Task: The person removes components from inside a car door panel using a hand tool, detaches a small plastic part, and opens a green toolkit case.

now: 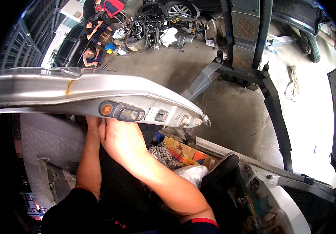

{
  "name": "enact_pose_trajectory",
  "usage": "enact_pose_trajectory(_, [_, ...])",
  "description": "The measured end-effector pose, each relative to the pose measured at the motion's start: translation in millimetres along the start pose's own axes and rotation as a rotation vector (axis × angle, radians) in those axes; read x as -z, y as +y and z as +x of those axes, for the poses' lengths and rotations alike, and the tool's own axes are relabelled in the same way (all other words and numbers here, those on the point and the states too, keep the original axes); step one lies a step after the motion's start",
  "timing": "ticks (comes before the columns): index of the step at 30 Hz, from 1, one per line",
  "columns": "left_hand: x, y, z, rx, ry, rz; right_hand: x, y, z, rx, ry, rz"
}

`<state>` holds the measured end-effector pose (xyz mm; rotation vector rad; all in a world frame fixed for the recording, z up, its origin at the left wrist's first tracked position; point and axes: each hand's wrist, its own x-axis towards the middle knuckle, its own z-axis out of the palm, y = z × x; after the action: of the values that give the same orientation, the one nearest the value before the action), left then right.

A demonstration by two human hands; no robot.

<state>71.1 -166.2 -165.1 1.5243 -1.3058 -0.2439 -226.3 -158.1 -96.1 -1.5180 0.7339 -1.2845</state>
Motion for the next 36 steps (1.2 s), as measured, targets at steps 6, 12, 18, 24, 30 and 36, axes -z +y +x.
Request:
enact_pose_trajectory(6, [11,13,5,-0.020,0.004,0.066,-3,-6,1,0.023,0.010,0.036])
enact_pose_trajectory(12, [-3,5,0,-0.010,-0.003,0.075,0,2,-2,-0.008,0.005,0.010])
enact_pose_trajectory(18, [-1,9,0,-0.011,-0.004,0.106,-1,0,-1,-0.011,0.008,-0.001])
enact_pose_trajectory(24, [-1,10,-2,-0.007,-0.002,0.112,-2,2,-1,0.007,0.024,-0.009])
enact_pose_trajectory(30, [0,11,0,0.006,0.004,0.120,-3,3,0,0.024,0.025,-0.002])
enact_pose_trajectory(36, [-3,8,0,0.005,0.007,0.089,-3,10,1,0.105,0.067,0.002])
